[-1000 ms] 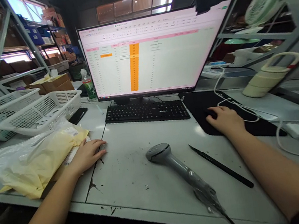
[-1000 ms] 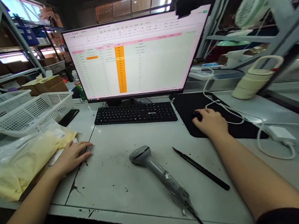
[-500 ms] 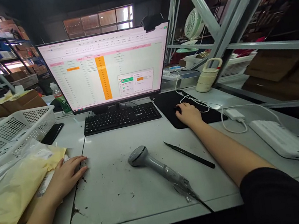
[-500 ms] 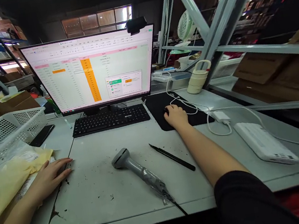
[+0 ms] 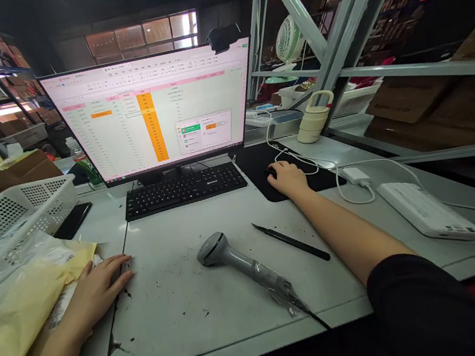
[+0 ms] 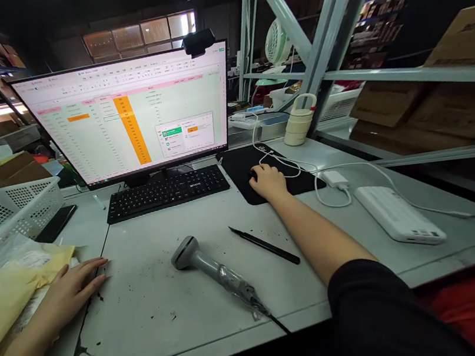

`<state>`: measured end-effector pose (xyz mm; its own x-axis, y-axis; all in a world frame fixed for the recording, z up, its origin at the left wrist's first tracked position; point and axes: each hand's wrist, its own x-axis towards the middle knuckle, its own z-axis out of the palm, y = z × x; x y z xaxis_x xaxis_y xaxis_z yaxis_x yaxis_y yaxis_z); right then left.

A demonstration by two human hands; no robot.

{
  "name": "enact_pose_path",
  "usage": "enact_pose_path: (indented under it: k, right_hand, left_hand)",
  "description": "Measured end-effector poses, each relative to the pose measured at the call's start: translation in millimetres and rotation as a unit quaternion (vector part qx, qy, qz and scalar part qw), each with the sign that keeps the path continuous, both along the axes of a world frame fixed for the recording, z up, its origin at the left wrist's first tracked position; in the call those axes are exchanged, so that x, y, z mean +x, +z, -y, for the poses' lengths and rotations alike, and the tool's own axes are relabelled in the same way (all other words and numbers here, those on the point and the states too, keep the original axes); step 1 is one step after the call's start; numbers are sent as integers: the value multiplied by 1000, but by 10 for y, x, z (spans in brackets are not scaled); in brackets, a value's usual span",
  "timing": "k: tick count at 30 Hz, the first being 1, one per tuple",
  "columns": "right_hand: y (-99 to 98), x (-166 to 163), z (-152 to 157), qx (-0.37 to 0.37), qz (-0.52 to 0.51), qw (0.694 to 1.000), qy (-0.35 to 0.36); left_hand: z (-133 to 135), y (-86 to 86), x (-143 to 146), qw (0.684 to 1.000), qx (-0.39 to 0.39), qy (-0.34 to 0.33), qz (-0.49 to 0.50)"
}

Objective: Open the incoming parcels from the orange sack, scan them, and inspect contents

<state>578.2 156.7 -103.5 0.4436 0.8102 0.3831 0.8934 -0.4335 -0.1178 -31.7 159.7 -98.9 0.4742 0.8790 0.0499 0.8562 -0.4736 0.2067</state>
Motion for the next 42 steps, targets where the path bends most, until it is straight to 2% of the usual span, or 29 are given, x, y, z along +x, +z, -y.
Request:
enact_pose_path:
  k: [13,22,32,42]
  right_hand:
    - [21,-16,6,-6,-1,1000,-8]
    - [38,-14,-16,-7,0,1000,20]
    - [30,-40,2,-11,5,1000,-10]
    - [10,-7,-1,-7,7,1000,-2]
  left_hand:
    - [-12,1,-7,1000,-10,-2,3]
    - [37,28,38,1000,-5,-4,13]
    - [16,16,11,1000,-9,-1,17]
    - [0,12,15,1000,-10,3,4]
